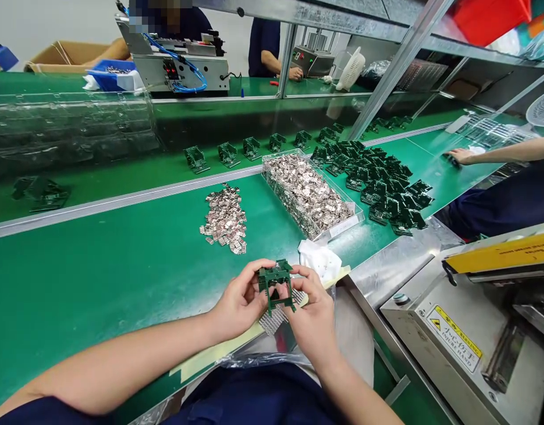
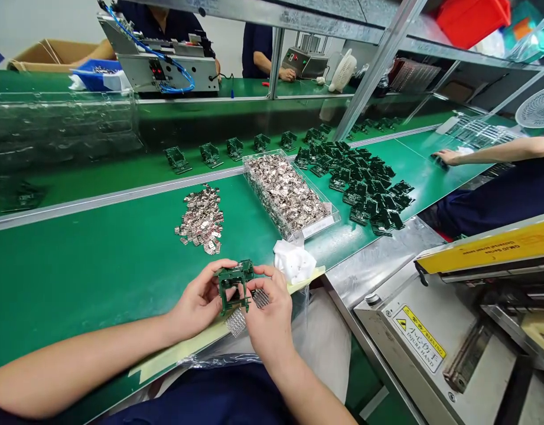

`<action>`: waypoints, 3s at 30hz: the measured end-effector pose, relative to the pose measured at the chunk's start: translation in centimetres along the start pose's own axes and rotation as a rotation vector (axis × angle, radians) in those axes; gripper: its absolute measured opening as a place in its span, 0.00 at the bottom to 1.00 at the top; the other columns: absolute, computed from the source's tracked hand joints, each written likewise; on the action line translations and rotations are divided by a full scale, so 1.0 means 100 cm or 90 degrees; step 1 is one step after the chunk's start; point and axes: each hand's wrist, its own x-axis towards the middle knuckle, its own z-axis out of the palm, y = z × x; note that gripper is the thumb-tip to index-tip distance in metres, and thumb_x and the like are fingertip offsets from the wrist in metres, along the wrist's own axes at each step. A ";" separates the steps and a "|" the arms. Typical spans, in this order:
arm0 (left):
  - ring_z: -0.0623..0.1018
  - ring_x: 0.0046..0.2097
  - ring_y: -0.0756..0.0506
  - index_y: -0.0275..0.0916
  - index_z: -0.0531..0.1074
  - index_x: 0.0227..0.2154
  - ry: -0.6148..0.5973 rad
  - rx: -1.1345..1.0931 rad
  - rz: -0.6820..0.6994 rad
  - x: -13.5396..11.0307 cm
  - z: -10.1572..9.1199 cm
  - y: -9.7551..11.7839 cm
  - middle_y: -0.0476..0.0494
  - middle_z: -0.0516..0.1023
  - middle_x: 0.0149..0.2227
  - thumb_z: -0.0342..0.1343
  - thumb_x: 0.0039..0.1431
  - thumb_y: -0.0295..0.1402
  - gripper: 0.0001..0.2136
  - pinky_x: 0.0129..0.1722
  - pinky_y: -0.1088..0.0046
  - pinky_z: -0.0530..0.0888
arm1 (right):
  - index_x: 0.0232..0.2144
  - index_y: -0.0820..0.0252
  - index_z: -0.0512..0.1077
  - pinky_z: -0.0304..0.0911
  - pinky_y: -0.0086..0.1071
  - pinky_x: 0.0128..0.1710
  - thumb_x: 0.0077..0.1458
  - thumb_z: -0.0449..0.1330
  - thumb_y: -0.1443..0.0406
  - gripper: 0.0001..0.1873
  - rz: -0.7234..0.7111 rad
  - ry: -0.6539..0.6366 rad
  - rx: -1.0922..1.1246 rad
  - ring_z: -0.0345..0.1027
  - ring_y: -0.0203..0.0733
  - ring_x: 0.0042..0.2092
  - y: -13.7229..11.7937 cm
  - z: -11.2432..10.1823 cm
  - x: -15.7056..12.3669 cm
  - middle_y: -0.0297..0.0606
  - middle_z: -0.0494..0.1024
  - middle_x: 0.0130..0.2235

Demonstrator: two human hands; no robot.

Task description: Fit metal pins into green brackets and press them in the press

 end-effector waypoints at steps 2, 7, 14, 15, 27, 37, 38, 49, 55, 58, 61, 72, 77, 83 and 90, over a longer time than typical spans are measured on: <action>0.74 0.34 0.48 0.45 0.64 0.53 0.013 0.032 0.006 -0.001 -0.001 -0.001 0.46 0.73 0.35 0.54 0.62 0.37 0.17 0.35 0.72 0.73 | 0.25 0.58 0.75 0.64 0.40 0.46 0.54 0.62 0.60 0.09 0.014 0.002 0.007 0.69 0.47 0.45 0.001 0.000 -0.001 0.43 0.73 0.42; 0.72 0.34 0.48 0.46 0.63 0.51 0.037 0.051 0.003 -0.001 0.005 -0.001 0.47 0.72 0.34 0.55 0.62 0.37 0.15 0.34 0.73 0.72 | 0.28 0.58 0.73 0.66 0.36 0.40 0.55 0.62 0.61 0.07 0.082 -0.018 0.126 0.69 0.44 0.40 0.003 0.003 -0.006 0.40 0.74 0.37; 0.73 0.34 0.49 0.44 0.64 0.49 0.076 -0.003 -0.032 -0.004 0.011 0.002 0.47 0.72 0.35 0.56 0.61 0.38 0.15 0.35 0.74 0.74 | 0.26 0.59 0.73 0.68 0.35 0.39 0.48 0.67 0.62 0.08 0.149 0.020 0.268 0.70 0.42 0.38 0.006 0.011 -0.009 0.40 0.73 0.36; 0.73 0.35 0.49 0.44 0.64 0.48 0.085 -0.005 -0.039 -0.005 0.011 0.003 0.46 0.72 0.36 0.57 0.61 0.38 0.15 0.35 0.74 0.75 | 0.25 0.59 0.73 0.68 0.35 0.39 0.47 0.67 0.62 0.08 0.147 0.027 0.278 0.70 0.42 0.38 0.006 0.012 -0.008 0.39 0.73 0.35; 0.75 0.35 0.49 0.40 0.66 0.47 0.079 0.012 -0.059 -0.012 0.030 0.013 0.46 0.74 0.36 0.59 0.59 0.35 0.15 0.35 0.75 0.76 | 0.23 0.59 0.71 0.67 0.30 0.33 0.45 0.70 0.62 0.11 0.174 0.050 0.369 0.67 0.37 0.30 0.003 0.001 -0.026 0.33 0.72 0.27; 0.77 0.40 0.46 0.39 0.62 0.44 0.148 -0.134 -0.101 0.027 0.058 -0.007 0.43 0.73 0.41 0.66 0.49 0.42 0.24 0.33 0.72 0.80 | 0.29 0.60 0.72 0.63 0.28 0.27 0.52 0.64 0.50 0.19 0.231 0.023 0.246 0.62 0.35 0.27 0.056 -0.018 -0.062 0.33 0.71 0.26; 0.77 0.41 0.45 0.39 0.62 0.44 0.157 -0.145 -0.103 0.031 0.060 -0.010 0.43 0.73 0.41 0.66 0.48 0.42 0.25 0.34 0.71 0.81 | 0.28 0.61 0.71 0.60 0.28 0.25 0.52 0.63 0.49 0.20 0.236 -0.031 0.244 0.60 0.34 0.25 0.061 -0.013 -0.064 0.32 0.69 0.24; 0.78 0.39 0.47 0.40 0.62 0.48 0.103 -0.110 -0.074 0.023 0.062 -0.025 0.43 0.74 0.41 0.62 0.55 0.42 0.22 0.33 0.75 0.79 | 0.23 0.59 0.69 0.58 0.30 0.30 0.62 0.52 0.52 0.21 0.119 -0.097 0.192 0.60 0.37 0.28 0.075 0.014 -0.076 0.34 0.68 0.24; 0.76 0.38 0.48 0.41 0.64 0.51 0.074 0.013 -0.032 0.026 0.059 -0.033 0.44 0.73 0.40 0.58 0.59 0.37 0.18 0.31 0.79 0.75 | 0.21 0.57 0.66 0.59 0.34 0.34 0.62 0.48 0.52 0.23 0.046 -0.160 0.100 0.63 0.41 0.31 0.092 0.009 -0.070 0.38 0.69 0.26; 0.75 0.38 0.49 0.41 0.64 0.51 0.073 0.004 -0.029 0.029 0.060 -0.033 0.44 0.73 0.40 0.58 0.60 0.37 0.18 0.31 0.79 0.75 | 0.20 0.57 0.67 0.59 0.33 0.32 0.60 0.52 0.55 0.20 0.057 -0.206 0.035 0.64 0.41 0.28 0.102 0.002 -0.068 0.37 0.71 0.24; 0.75 0.39 0.48 0.40 0.65 0.50 0.081 -0.024 -0.019 0.030 0.060 -0.032 0.44 0.73 0.41 0.59 0.59 0.39 0.19 0.37 0.75 0.76 | 0.16 0.57 0.68 0.58 0.32 0.28 0.55 0.59 0.58 0.18 0.090 -0.225 -0.032 0.64 0.40 0.23 0.105 -0.014 -0.066 0.36 0.71 0.20; 0.75 0.36 0.48 0.41 0.62 0.53 0.025 -0.013 0.018 0.018 0.055 -0.019 0.44 0.74 0.38 0.56 0.62 0.39 0.19 0.36 0.74 0.73 | 0.33 0.54 0.79 0.64 0.32 0.34 0.57 0.61 0.66 0.06 -0.064 0.045 0.014 0.68 0.40 0.34 0.022 -0.056 -0.023 0.37 0.74 0.32; 0.74 0.34 0.46 0.41 0.64 0.53 0.023 0.042 0.040 0.013 0.052 -0.016 0.45 0.75 0.34 0.55 0.61 0.38 0.18 0.35 0.71 0.73 | 0.28 0.55 0.77 0.62 0.31 0.31 0.54 0.63 0.64 0.04 -0.053 0.081 -0.014 0.65 0.40 0.34 0.021 -0.036 -0.014 0.36 0.67 0.31; 0.69 0.27 0.49 0.41 0.64 0.54 0.023 0.125 0.043 0.011 0.051 -0.014 0.49 0.70 0.28 0.52 0.63 0.35 0.17 0.28 0.73 0.68 | 0.26 0.57 0.75 0.58 0.31 0.29 0.55 0.62 0.61 0.08 -0.006 0.059 -0.044 0.62 0.39 0.32 0.021 -0.035 -0.014 0.36 0.67 0.30; 0.68 0.26 0.50 0.42 0.63 0.55 -0.008 0.121 0.043 0.009 0.053 -0.011 0.49 0.71 0.29 0.53 0.63 0.36 0.18 0.27 0.74 0.67 | 0.22 0.59 0.68 0.58 0.29 0.28 0.50 0.65 0.58 0.14 0.086 0.066 0.103 0.61 0.37 0.30 0.028 -0.037 -0.012 0.34 0.67 0.28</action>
